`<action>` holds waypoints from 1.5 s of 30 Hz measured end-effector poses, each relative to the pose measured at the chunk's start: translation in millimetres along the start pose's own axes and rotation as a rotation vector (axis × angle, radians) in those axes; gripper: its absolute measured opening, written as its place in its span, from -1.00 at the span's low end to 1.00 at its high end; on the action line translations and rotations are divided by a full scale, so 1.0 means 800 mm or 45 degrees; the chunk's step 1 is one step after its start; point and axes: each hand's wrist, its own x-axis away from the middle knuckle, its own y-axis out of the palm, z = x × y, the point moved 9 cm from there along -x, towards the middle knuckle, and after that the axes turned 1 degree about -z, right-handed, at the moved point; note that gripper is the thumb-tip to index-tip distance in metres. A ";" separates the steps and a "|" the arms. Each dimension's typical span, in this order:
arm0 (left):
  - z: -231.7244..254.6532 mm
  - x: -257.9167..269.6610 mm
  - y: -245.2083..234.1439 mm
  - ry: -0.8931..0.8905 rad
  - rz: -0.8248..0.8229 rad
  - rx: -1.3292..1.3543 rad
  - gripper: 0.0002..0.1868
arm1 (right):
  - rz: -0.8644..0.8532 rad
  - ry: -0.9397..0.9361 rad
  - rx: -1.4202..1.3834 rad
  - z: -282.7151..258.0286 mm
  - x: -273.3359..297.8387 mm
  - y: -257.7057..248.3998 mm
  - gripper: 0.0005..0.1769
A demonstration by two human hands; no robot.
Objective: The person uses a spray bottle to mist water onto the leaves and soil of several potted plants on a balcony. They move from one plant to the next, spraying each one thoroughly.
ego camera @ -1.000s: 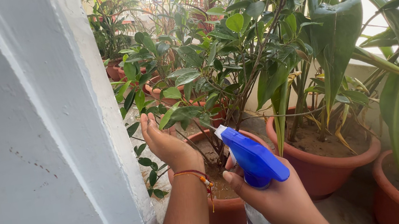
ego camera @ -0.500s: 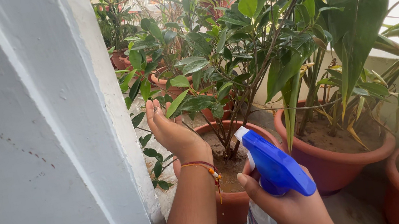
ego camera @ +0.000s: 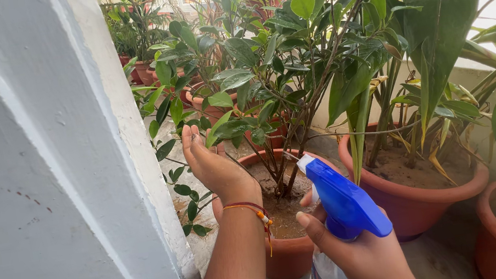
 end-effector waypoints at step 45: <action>-0.115 0.183 -0.053 0.769 -0.815 -2.095 -0.45 | 0.543 0.163 0.167 0.183 -0.035 -0.194 -0.65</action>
